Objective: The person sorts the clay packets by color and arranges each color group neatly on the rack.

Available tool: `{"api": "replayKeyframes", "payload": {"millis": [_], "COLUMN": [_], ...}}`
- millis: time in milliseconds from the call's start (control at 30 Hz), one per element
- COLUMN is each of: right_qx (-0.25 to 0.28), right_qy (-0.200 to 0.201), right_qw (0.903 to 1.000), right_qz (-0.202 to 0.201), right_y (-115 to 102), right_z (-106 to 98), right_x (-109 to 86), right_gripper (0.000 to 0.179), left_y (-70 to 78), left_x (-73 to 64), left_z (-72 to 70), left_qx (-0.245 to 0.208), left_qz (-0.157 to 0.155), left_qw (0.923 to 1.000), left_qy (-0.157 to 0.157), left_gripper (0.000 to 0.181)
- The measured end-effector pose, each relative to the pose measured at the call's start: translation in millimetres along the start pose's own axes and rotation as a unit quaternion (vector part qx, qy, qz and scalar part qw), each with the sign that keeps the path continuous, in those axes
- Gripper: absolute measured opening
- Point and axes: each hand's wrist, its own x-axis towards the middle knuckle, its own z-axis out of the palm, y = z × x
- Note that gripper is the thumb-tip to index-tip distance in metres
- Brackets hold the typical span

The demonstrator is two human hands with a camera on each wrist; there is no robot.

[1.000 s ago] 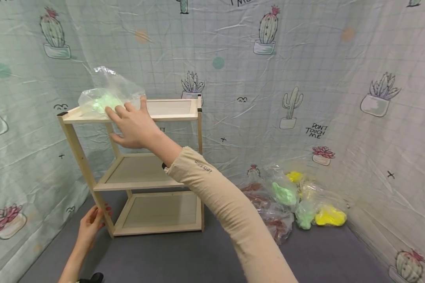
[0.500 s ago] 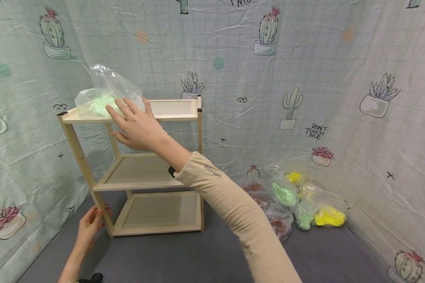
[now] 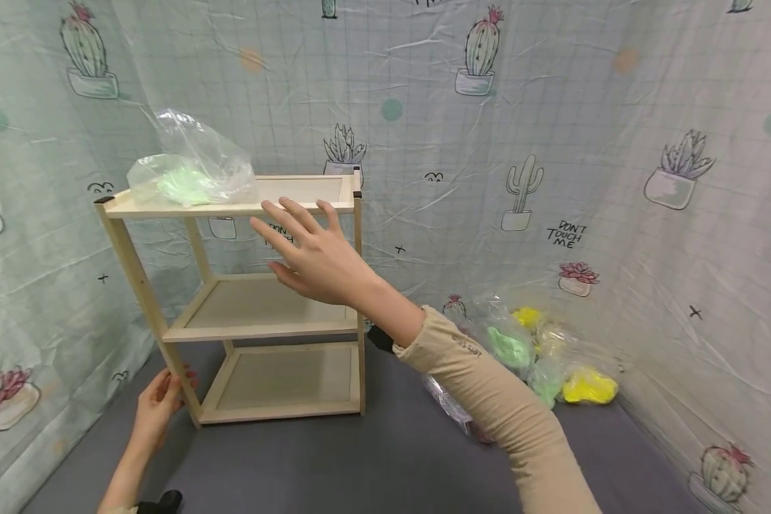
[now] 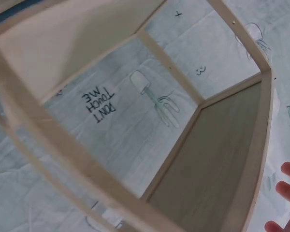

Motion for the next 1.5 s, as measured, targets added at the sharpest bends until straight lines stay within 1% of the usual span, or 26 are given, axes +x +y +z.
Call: {"api": "replayKeyframes", "payload": {"millis": [100,200,300,400,467,500,567,633,800,967,1100,1200,1400,1500], "right_qx": [0.007,0.012,0.016,0.021,0.024,0.025,0.031,0.037,0.046,0.042,0.02,-0.006,-0.05,-0.053], "right_qy": [0.025,0.04,0.045,0.048,0.049,0.05,0.055,0.061,0.074,0.092,0.086,0.078,0.024,0.003], "right_qw": [0.9996,0.999,0.9987,0.9985,0.9984,0.9983,0.998,0.9975,0.9958,0.9934,0.9935,0.9932,0.9907,0.9883], "right_qz": [-0.008,-0.015,-0.018,-0.018,-0.017,-0.015,-0.009,-0.002,0.029,0.055,0.072,0.086,0.124,0.143], "right_y": [1.7,1.6,1.5,1.2,1.2,1.2,2.0,3.0,7.9,19.4,33.4,45.6,66.2,74.3], "right_z": [-0.7,0.4,2.2,3.7,4.8,5.7,8.7,12.6,25.1,38.7,48.2,55.9,66.9,69.8], "right_x": [-18.3,-36.8,-57.8,-81.8,-100.3,-109.8,-130.0,-150.5,-197.5,-240.9,-272.2,-293.5,-329.9,-343.9], "right_gripper": [0.051,0.05,0.051,0.052,0.05,0.046,0.038,0.035,0.039,0.041,0.041,0.042,0.05,0.054], "left_y": [1.3,1.7,1.6,1.7,1.5,1.5,0.7,0.1,-1.3,-1.8,-1.7,-1.7,-1.4,-1.5], "left_x": [-0.4,-1.0,-1.2,-1.3,-1.3,-1.5,-1.2,-1.0,-0.7,-0.6,-0.8,-0.6,0.0,0.2], "left_z": [-0.9,-1.8,-1.8,-1.1,-0.7,-0.5,0.1,0.3,-0.5,-1.5,-1.5,-1.3,-0.8,-0.8], "left_qx": [0.014,0.026,0.028,0.02,0.013,0.01,0.007,0.006,0.002,0.005,0.005,0.006,0.013,0.008], "left_qz": [-0.007,-0.013,-0.013,-0.008,-0.004,-0.003,-0.003,-0.005,-0.014,-0.015,-0.011,-0.015,-0.019,-0.017], "left_qw": [0.9999,0.9996,0.9995,0.9998,0.9999,0.9999,1.0,1.0,0.9998,0.9999,0.9999,0.9998,0.9997,0.9998], "left_qy": [0.002,0.004,0.004,0.003,0.0,0.0,-0.001,0.003,0.01,0.004,0.004,0.007,0.006,0.005], "left_gripper": [0.022,0.023,0.022,0.022,0.023,0.022,0.023,0.024,0.023,0.022,0.022,0.022,0.022,0.022]}}
